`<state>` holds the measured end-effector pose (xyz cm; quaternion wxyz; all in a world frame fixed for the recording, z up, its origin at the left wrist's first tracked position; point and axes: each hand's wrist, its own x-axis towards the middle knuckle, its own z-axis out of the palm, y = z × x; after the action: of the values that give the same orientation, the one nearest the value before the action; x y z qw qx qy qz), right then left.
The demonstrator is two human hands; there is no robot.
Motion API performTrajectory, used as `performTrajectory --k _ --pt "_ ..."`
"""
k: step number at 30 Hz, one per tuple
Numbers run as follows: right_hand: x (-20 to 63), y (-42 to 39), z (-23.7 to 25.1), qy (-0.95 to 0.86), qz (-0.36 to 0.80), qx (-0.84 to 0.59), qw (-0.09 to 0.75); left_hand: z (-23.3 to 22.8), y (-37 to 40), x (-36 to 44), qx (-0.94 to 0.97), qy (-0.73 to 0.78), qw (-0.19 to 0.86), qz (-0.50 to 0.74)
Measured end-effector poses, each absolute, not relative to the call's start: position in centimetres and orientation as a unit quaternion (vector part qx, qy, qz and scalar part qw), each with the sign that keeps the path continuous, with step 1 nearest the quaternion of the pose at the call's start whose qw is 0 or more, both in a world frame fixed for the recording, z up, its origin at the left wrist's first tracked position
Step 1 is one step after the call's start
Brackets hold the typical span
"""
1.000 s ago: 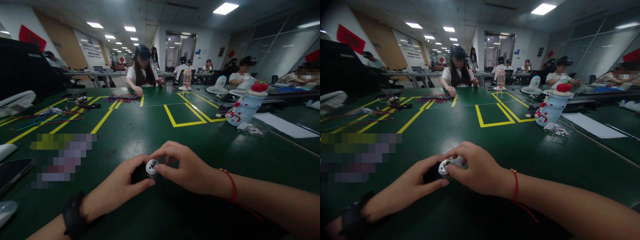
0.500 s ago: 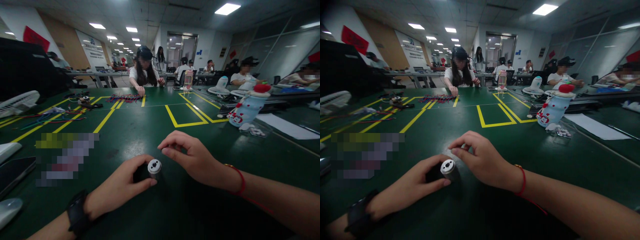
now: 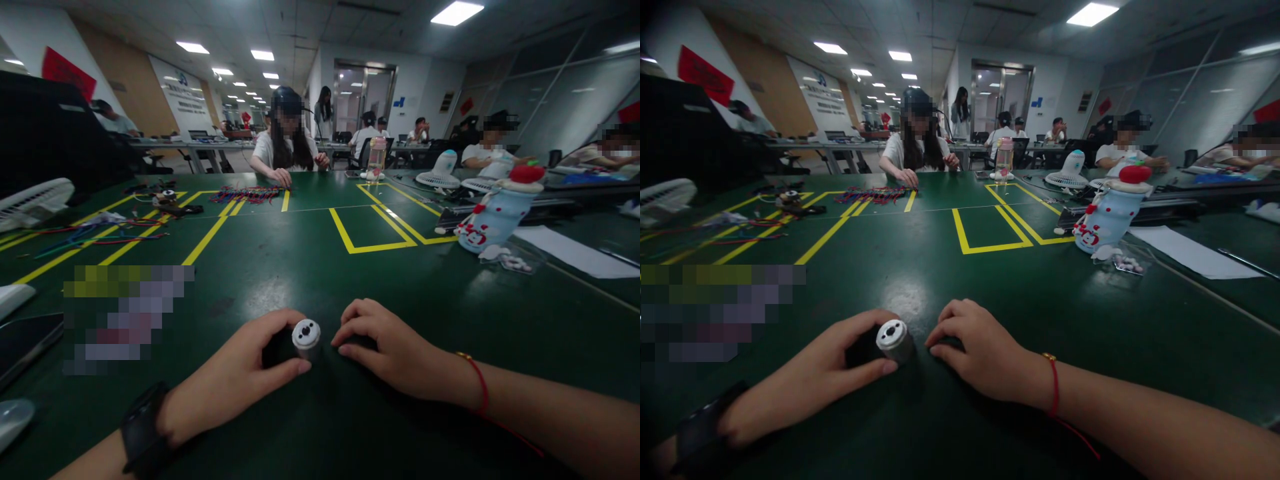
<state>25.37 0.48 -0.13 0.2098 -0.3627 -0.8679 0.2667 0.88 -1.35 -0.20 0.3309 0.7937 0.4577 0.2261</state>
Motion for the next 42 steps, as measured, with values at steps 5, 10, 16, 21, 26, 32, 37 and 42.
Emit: performTrajectory --k 5,10,16,21,26,32,37,42 --pt "25.5 0.4 0.4 -0.831 0.34 -0.37 0.239 -0.1 -1.4 1.0 0.791 0.455 0.342 0.224" --pt "26.3 2.0 0.0 -0.662 0.506 -0.428 0.35 0.1 -1.4 0.9 0.79 0.452 0.347 0.226" --pt "27.0 3.7 -0.4 -0.533 0.581 -0.434 0.436 0.1 -1.4 0.8 0.788 0.457 0.349 0.22" --pt "26.9 3.4 -0.4 -0.572 0.554 -0.434 0.421 0.1 -1.6 0.8 0.788 0.456 0.352 0.216" --pt "26.6 2.3 0.1 -0.718 0.453 -0.424 0.316 0.2 -1.5 0.9 0.786 0.457 0.354 0.217" --pt "26.2 1.0 0.5 -0.858 0.299 -0.359 0.212 -0.1 -1.3 0.8 0.791 0.459 0.343 0.213" --pt "26.0 0.7 0.3 -0.872 0.259 -0.361 0.206 -0.3 -1.4 0.9 0.792 0.462 0.334 0.219" --pt "25.9 0.8 0.0 -0.882 0.232 -0.357 0.202 -0.1 -1.6 0.9 0.793 0.459 0.337 0.218"
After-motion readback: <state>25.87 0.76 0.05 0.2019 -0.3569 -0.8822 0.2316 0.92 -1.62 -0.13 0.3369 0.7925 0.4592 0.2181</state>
